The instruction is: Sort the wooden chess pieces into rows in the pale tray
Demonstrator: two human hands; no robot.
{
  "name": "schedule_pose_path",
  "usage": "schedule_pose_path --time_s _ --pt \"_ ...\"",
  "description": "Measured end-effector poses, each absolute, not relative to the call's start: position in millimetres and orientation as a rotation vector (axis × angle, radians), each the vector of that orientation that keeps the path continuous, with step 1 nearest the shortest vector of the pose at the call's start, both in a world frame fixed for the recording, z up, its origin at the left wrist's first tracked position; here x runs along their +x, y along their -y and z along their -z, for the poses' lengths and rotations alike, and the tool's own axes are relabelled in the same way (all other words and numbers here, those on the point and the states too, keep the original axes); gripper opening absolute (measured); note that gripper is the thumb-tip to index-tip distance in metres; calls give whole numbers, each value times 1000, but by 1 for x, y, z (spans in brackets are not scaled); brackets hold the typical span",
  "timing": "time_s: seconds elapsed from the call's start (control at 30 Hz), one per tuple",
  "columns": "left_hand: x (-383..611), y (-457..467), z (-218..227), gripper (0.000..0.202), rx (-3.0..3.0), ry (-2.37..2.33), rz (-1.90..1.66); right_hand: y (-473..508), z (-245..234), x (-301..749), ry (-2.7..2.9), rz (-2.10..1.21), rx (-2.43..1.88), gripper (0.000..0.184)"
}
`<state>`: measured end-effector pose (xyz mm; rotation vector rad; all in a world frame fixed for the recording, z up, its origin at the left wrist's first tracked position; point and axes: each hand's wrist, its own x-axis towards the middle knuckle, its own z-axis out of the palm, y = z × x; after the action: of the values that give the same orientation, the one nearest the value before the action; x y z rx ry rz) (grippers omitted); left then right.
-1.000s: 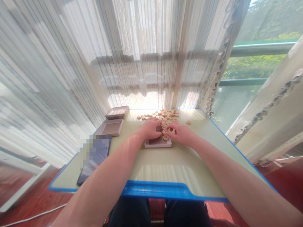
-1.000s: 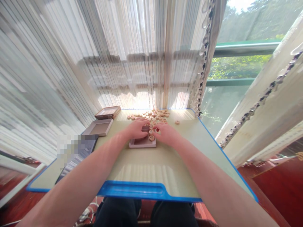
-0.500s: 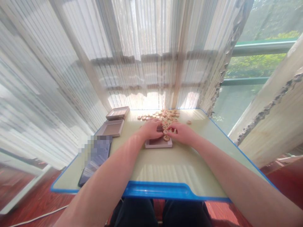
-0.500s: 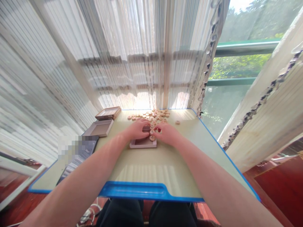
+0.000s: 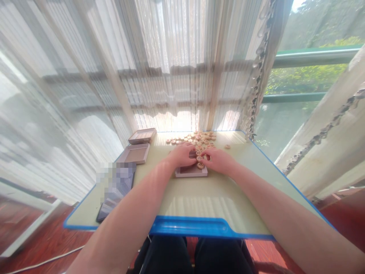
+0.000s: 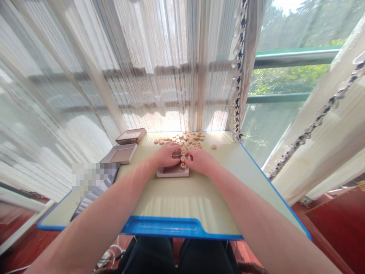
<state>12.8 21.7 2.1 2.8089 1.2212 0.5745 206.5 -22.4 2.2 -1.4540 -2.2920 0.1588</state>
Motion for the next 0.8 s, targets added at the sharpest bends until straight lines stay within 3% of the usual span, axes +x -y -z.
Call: schedule_pose_path --time_s 0.8 --pt "13 -22 -3 34 2802 -1239 -532 24 -3 199 2287 -192 -1442 24"
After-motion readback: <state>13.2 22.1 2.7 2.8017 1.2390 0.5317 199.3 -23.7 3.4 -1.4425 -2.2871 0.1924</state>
